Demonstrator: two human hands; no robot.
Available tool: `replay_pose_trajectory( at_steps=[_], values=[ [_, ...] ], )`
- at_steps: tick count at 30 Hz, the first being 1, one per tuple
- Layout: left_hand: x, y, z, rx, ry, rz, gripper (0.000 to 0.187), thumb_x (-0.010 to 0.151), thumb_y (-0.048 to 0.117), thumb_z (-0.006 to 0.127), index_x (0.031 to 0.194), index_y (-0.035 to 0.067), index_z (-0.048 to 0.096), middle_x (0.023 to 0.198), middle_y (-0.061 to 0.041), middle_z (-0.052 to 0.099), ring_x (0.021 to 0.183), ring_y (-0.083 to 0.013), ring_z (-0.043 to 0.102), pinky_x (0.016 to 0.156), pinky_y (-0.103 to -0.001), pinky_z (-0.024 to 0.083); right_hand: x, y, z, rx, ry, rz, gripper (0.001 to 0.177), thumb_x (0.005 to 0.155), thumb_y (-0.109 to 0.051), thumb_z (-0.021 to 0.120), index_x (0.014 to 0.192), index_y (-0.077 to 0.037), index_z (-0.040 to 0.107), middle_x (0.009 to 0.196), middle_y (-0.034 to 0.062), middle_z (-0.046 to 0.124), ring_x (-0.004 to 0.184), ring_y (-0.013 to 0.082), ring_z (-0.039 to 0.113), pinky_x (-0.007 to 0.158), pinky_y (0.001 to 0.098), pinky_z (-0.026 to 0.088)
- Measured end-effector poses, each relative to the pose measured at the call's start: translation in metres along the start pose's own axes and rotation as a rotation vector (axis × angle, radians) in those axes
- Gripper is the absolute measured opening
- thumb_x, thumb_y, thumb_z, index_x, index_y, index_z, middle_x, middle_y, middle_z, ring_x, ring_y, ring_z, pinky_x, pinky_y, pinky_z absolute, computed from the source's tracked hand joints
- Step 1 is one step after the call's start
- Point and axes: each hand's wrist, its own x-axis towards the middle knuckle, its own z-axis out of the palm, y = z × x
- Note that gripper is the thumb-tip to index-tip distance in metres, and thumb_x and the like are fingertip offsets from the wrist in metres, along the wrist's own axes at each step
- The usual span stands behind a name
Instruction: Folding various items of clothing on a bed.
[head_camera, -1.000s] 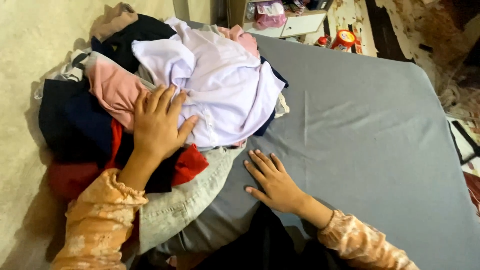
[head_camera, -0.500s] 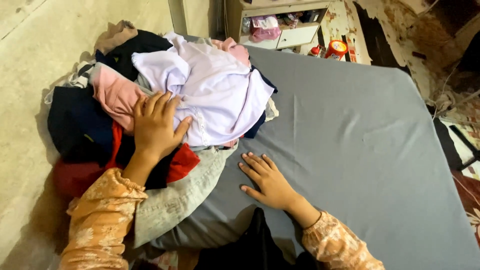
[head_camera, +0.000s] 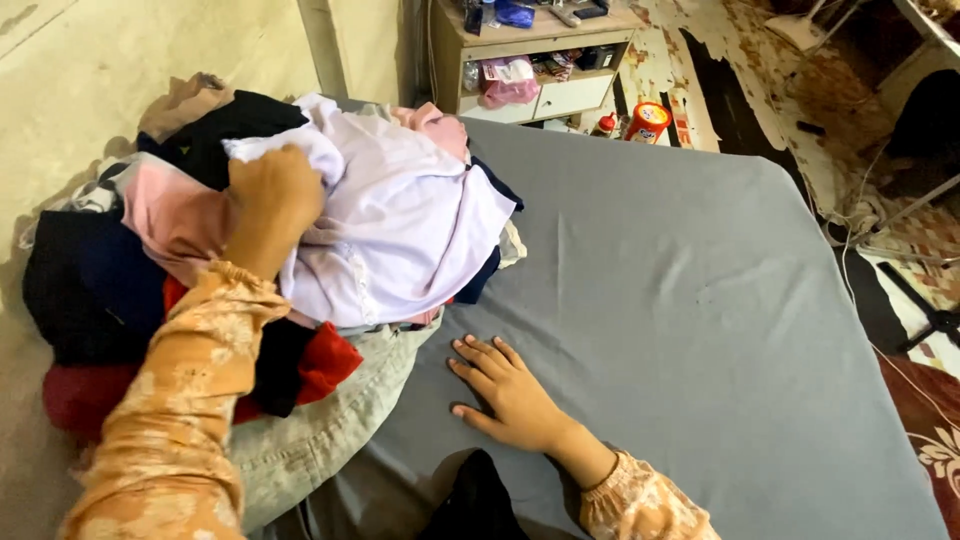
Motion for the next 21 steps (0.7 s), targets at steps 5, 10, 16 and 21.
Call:
replay_pose_trajectory(
  at_steps=[5, 10, 16, 21],
  values=[
    [-0.022, 0.094, -0.059, -0.294, 0.377, 0.161, 0.032, 0.105, 0.03, 0.062, 0.114, 0.0, 0.063, 0.098, -0.022, 0.07, 0.086, -0.0425, 0.068, 0.072, -0.055, 0.049, -0.008, 0.022, -0.012, 0.601, 0.115, 0.217, 0.068, 0.096, -0.039, 0.065, 0.149, -0.002, 0.045, 0.154, 0.013, 0.05, 0.145, 0.0302, 0.047, 0.122, 0.0524, 0.031],
    [-0.115, 0.201, -0.086, -0.802, 0.214, 0.596, 0.011, 0.092, 0.013, 0.059, 0.095, 0.003, 0.063, 0.09, -0.02, 0.065, 0.082, -0.0406, 0.064, 0.07, -0.052, 0.049, -0.028, 0.068, -0.023, 1.183, 0.415, 0.255, 0.085, 0.093, -0.048, 0.067, 0.156, -0.007, 0.027, 0.156, 0.0098, 0.046, 0.137, 0.0292, 0.052, 0.11, 0.0475, 0.045],
    [-0.175, 0.228, -0.087, -0.955, -0.313, 0.907, 0.029, 0.089, 0.022, 0.07, 0.105, -0.001, 0.062, 0.109, -0.019, 0.062, 0.093, -0.0396, 0.064, 0.08, -0.049, 0.05, -0.051, 0.094, -0.028, 1.533, 0.575, 0.165, 0.079, 0.094, -0.035, 0.071, 0.158, -0.002, 0.037, 0.138, 0.016, 0.056, 0.12, 0.028, 0.062, 0.088, 0.0432, 0.055],
    [-0.158, 0.209, -0.087, -0.968, -0.291, 0.853, 0.039, 0.088, 0.024, 0.072, 0.117, 0.0, 0.062, 0.117, -0.017, 0.063, 0.108, -0.0379, 0.062, 0.09, -0.046, 0.05, -0.043, 0.091, -0.061, 1.33, 1.0, 0.882, 0.038, 0.088, -0.018, 0.068, 0.118, 0.006, 0.062, 0.102, 0.0136, 0.069, 0.087, 0.025, 0.07, 0.073, 0.0396, 0.058]
  ],
)
